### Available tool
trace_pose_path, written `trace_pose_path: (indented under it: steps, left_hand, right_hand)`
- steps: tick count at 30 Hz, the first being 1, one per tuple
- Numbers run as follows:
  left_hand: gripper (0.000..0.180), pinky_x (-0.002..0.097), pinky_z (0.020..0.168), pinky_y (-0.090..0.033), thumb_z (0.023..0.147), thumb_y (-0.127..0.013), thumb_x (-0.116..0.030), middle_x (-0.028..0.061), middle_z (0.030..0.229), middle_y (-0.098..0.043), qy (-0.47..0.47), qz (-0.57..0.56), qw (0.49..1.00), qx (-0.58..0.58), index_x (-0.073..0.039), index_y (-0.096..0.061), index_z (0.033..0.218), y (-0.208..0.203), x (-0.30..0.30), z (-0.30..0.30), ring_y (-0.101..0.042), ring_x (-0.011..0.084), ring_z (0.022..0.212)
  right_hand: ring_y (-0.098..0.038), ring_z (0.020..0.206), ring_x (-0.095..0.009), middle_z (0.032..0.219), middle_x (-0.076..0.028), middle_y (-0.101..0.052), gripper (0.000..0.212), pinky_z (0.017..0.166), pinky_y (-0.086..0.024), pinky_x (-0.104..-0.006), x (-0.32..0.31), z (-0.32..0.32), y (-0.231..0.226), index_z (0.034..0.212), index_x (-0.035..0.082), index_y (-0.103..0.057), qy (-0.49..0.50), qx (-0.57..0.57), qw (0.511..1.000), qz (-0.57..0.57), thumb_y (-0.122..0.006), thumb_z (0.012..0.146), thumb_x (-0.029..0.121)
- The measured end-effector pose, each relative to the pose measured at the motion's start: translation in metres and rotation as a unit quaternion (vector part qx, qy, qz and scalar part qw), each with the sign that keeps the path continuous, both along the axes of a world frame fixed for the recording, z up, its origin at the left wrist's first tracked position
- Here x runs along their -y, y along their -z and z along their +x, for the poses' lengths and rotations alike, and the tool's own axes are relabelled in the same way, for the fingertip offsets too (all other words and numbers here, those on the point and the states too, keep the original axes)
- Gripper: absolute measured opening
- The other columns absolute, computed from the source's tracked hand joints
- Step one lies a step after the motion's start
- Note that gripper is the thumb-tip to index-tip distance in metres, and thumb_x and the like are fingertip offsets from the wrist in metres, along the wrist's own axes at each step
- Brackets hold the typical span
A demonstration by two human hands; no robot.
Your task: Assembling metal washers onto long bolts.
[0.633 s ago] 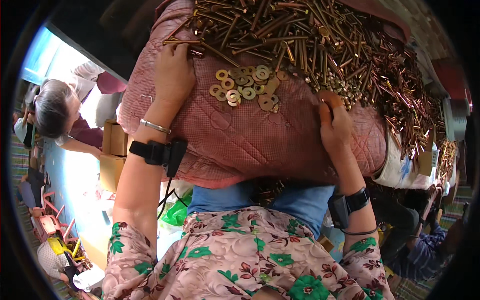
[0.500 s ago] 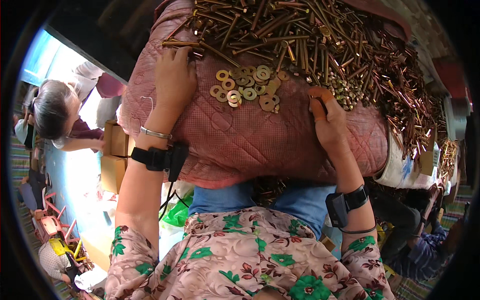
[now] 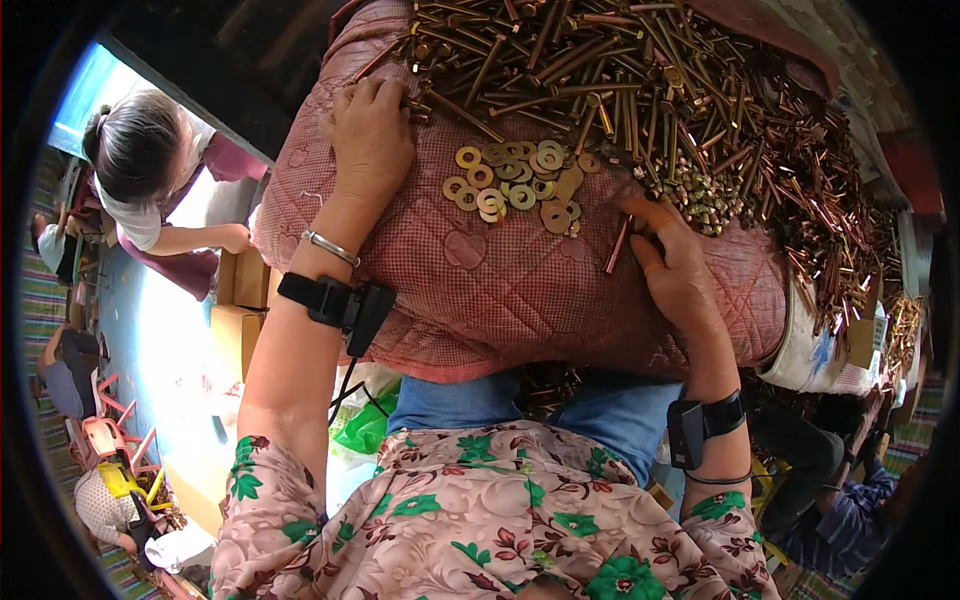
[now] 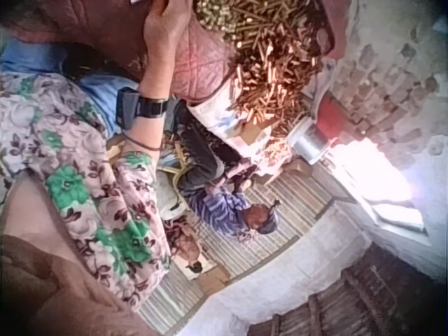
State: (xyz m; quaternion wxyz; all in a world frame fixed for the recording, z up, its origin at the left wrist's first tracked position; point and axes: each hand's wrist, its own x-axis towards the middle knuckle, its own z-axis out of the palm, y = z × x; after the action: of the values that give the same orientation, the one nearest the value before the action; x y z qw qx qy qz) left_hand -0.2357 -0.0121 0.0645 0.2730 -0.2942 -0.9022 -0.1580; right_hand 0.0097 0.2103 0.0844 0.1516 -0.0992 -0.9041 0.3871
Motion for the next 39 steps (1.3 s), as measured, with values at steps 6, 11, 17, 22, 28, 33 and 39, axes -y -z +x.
trace_pose_path:
  steps: [6, 11, 17, 22, 28, 33, 39]
  left_hand:
    - [0.019, 0.0474, 0.086, -0.034, 0.078, -0.058, -0.012, 0.008, 0.103, -0.055, -0.002, -0.008, 0.998, -0.068, -0.009, -0.056, 0.096, -0.003, 0.003, 0.003, -0.048, 0.0273, 0.103]
    - [0.014, 0.0396, 0.076, -0.04, 0.083, -0.055, -0.009, 0.0131, 0.09, -0.056, 0.123, 0.222, 0.965, -0.061, -0.003, -0.052, 0.096, -0.018, 0.007, 0.022, -0.053, 0.0303, 0.085]
    - [0.013, 0.0392, 0.072, -0.042, 0.086, -0.052, -0.008, 0.0164, 0.086, -0.055, 0.075, 0.364, 0.918, 0.137, -0.001, -0.05, 0.097, -0.014, 0.005, 0.058, -0.054, 0.0312, 0.083]
    - [0.016, 0.0325, 0.065, -0.044, 0.089, -0.05, -0.011, 0.0121, 0.084, -0.055, 0.1, 0.214, 0.97, 0.051, 0.0, -0.052, 0.1, -0.001, 0.02, 0.041, -0.056, 0.0241, 0.072]
    - [0.017, 0.0243, 0.058, -0.041, 0.091, -0.047, -0.011, 0.0024, 0.071, -0.05, 0.126, 0.311, 0.909, 0.247, -0.002, -0.054, 0.103, -0.033, 0.009, 0.105, -0.047, 0.0087, 0.061]
    - [0.019, 0.0151, 0.053, -0.034, 0.094, -0.043, -0.011, -0.0028, 0.07, -0.046, 0.245, 0.395, 0.618, 0.635, -0.003, -0.051, 0.109, -0.036, -0.003, 0.16, -0.037, 0.0032, 0.057]
    - [0.02, 0.0151, 0.049, -0.031, 0.094, -0.043, -0.012, -0.0002, 0.074, -0.049, 0.246, 0.404, 0.466, 0.747, -0.003, -0.049, 0.11, -0.018, -0.003, 0.186, -0.036, 0.0028, 0.056]
  right_hand:
    - [-0.054, 0.087, -0.035, 0.096, -0.017, -0.053, 0.03, 0.074, -0.045, -0.0362, 0.005, -0.004, 0.007, 0.104, 0.005, -0.058, 0.002, -0.052, 0.994, 0.096, -0.057, 0.075, -0.005]
    - [-0.055, 0.087, -0.034, 0.096, -0.016, -0.054, 0.027, 0.074, -0.045, -0.0358, 0.004, -0.002, 0.018, 0.101, 0.004, -0.059, 0.025, -0.084, 0.989, 0.119, -0.061, 0.074, -0.002]
    - [-0.057, 0.084, -0.031, 0.093, -0.014, -0.057, 0.021, 0.074, -0.045, -0.0342, 0.003, 0.003, 0.025, 0.097, 0.003, -0.058, 0.079, -0.161, 0.979, 0.094, -0.062, 0.077, 0.002]
    - [-0.057, 0.077, -0.021, 0.088, -0.012, -0.059, 0.021, 0.071, -0.045, -0.0292, 0.015, 0.003, 0.014, 0.101, 0.002, -0.055, 0.16, -0.113, 0.98, -0.023, -0.062, 0.082, 0.008]
    - [-0.055, 0.078, -0.01, 0.089, -0.002, -0.06, 0.021, 0.067, -0.045, -0.0226, 0.031, 0.008, 0.01, 0.103, 0.001, -0.054, 0.131, -0.111, 0.931, -0.322, -0.061, 0.084, 0.008]
    - [-0.06, 0.082, -0.014, 0.091, -0.005, -0.062, 0.017, 0.068, -0.048, -0.0257, 0.039, 0.017, 0.003, 0.106, 0.005, -0.053, 0.091, -0.12, 0.85, -0.505, -0.054, 0.088, 0.006]
    - [-0.062, 0.092, -0.022, 0.098, -0.01, -0.062, 0.016, 0.074, -0.051, -0.0304, 0.048, 0.022, 0.004, 0.105, 0.006, -0.053, 0.072, -0.164, 0.775, -0.606, -0.052, 0.09, 0.008]
